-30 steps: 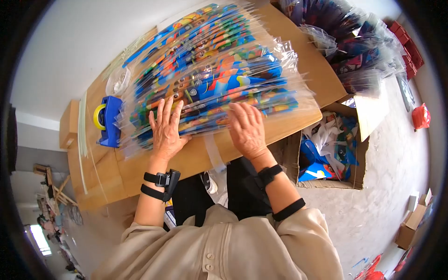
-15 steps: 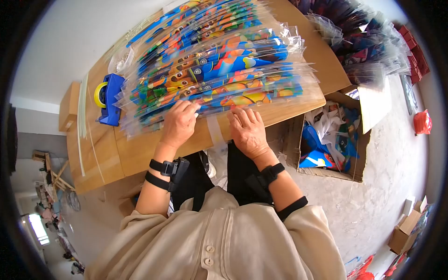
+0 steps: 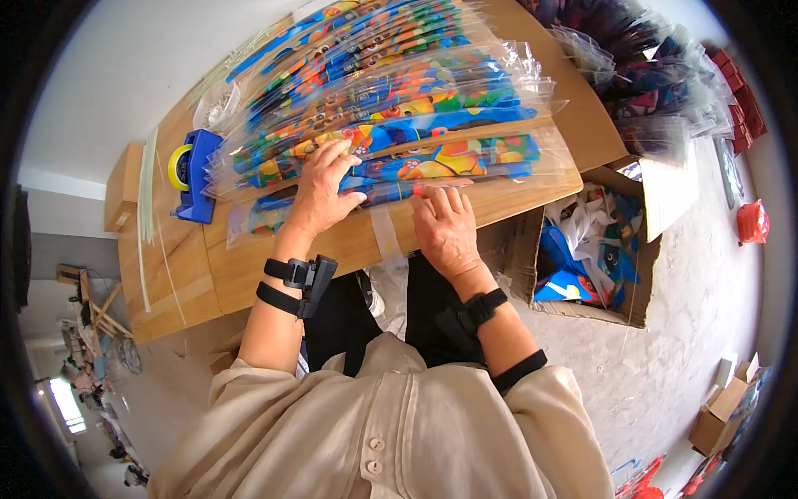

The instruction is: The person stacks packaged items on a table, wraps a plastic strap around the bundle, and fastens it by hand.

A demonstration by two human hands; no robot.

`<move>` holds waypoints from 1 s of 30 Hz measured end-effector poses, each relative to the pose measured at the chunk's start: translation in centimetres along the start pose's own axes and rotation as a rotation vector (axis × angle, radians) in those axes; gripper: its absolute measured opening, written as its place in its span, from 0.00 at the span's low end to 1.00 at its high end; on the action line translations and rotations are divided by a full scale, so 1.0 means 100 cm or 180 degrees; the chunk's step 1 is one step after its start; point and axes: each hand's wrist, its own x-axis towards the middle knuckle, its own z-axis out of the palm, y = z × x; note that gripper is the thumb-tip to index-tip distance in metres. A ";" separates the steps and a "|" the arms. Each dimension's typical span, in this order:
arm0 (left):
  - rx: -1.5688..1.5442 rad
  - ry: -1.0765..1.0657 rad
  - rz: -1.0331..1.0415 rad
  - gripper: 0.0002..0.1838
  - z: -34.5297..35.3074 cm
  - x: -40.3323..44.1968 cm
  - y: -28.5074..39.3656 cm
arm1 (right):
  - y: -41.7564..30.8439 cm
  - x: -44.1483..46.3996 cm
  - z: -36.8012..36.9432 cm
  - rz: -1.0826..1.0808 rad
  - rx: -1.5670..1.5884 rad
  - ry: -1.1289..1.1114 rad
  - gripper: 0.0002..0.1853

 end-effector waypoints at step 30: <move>-0.0677 -0.1238 -0.0452 0.11 0.002 0.028 -0.029 | 0.000 0.033 0.009 -0.0334 -0.0348 0.0447 0.16</move>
